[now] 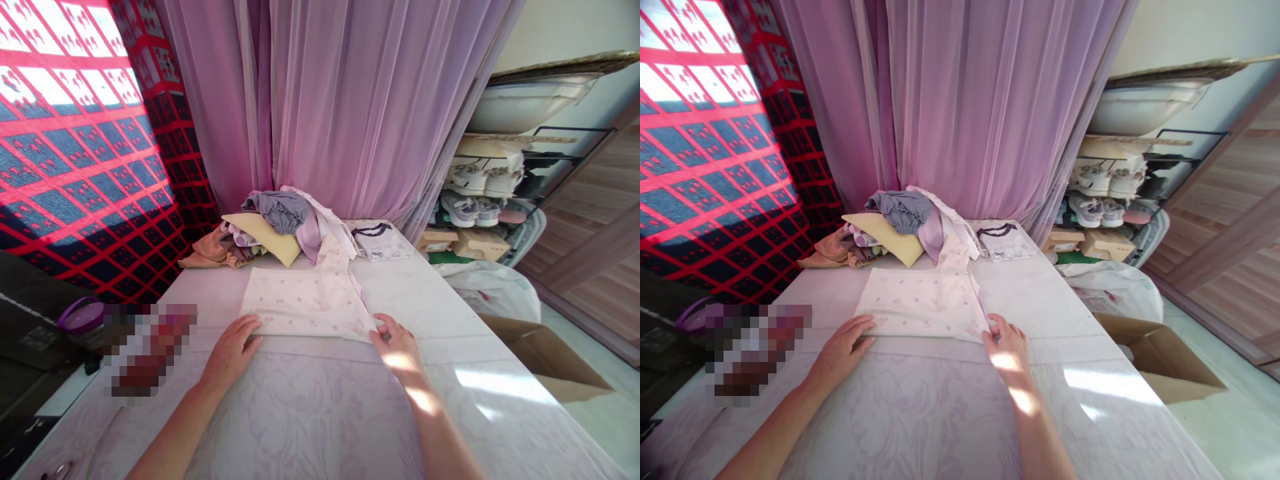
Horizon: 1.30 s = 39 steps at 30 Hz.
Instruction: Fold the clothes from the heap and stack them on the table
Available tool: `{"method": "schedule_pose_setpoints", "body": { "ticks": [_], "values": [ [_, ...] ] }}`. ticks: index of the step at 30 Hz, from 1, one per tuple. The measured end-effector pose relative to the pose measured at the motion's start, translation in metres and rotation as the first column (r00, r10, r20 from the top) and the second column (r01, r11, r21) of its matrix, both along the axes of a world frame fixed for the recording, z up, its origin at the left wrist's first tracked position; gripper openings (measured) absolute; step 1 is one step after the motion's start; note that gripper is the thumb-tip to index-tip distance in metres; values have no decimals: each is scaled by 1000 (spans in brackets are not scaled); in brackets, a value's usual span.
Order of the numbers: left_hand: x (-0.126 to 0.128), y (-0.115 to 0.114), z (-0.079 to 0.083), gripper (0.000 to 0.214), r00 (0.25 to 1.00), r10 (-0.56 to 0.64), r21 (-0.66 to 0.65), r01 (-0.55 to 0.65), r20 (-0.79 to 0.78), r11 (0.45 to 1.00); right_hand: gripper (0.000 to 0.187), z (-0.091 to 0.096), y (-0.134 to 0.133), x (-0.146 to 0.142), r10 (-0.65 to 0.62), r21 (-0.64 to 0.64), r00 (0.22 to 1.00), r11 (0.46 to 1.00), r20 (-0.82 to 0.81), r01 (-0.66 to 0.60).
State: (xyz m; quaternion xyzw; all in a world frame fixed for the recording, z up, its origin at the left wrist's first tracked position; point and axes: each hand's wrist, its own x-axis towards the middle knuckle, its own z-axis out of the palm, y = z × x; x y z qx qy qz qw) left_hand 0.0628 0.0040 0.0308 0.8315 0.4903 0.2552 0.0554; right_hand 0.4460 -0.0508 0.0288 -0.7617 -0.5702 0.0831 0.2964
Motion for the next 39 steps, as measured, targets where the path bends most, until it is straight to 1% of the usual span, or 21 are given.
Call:
{"method": "schedule_pose_setpoints", "body": {
  "ticks": [3,7,10,13,15,16,18,20,22,23,26,29,31,33,35,37,39],
  "values": [
    [-1,3,3,19,998,10,75,-14,66,997,34,-8,1,2,5,97,1000,995,-5,-5],
    [1,0,12,20,998,-12,138,3,66,990,31,-10,3,3,-15,159,1000,987,-6,16],
    [2,-8,18,20,999,-10,191,2,42,982,29,-8,3,2,-39,168,999,985,1,38],
    [0,-14,19,18,1000,-19,186,22,-17,982,24,-5,2,1,-14,128,999,992,43,9],
    [-3,-15,17,18,1000,-10,157,14,-30,988,21,-4,1,1,11,118,997,993,80,-21],
    [-5,-14,16,19,1000,13,143,-10,-19,990,20,-3,0,0,21,122,995,992,96,-33],
    [-9,-9,16,20,994,106,111,-108,24,988,20,-3,-1,-1,32,136,993,990,114,-48],
    [-12,-1,17,22,969,242,54,-245,52,968,21,-2,-1,-1,35,147,992,988,118,-52],
    [-14,10,19,27,936,352,-24,-352,25,936,21,-1,-2,-1,41,157,992,986,115,-59],
    [-13,15,21,30,925,379,-65,-379,-5,923,21,0,-2,-1,43,160,993,985,113,-61],
    [-8,28,26,31,930,360,-168,-368,-74,915,24,0,-1,-1,36,155,994,986,104,-52],
    [-3,33,30,22,934,347,-185,-356,-80,916,25,-2,0,-1,16,148,994,988,107,-32],
    [-2,32,32,18,937,349,-190,-348,-29,918,25,-3,0,-2,6,157,993,987,117,-24],
    [-2,30,34,21,935,349,-272,-321,60,907,24,-4,0,-3,-4,179,992,984,126,-19],
    [-2,29,36,28,921,370,-376,-304,117,875,24,-4,0,-4,-6,199,991,980,131,-21],
    [-1,28,39,31,909,411,-415,-346,76,842,23,-4,0,-4,1,200,992,979,126,-26],
    [2,28,43,32,896,443,-387,-419,-28,822,22,-4,0,-4,0,190,994,982,111,-21]
  ]
}}
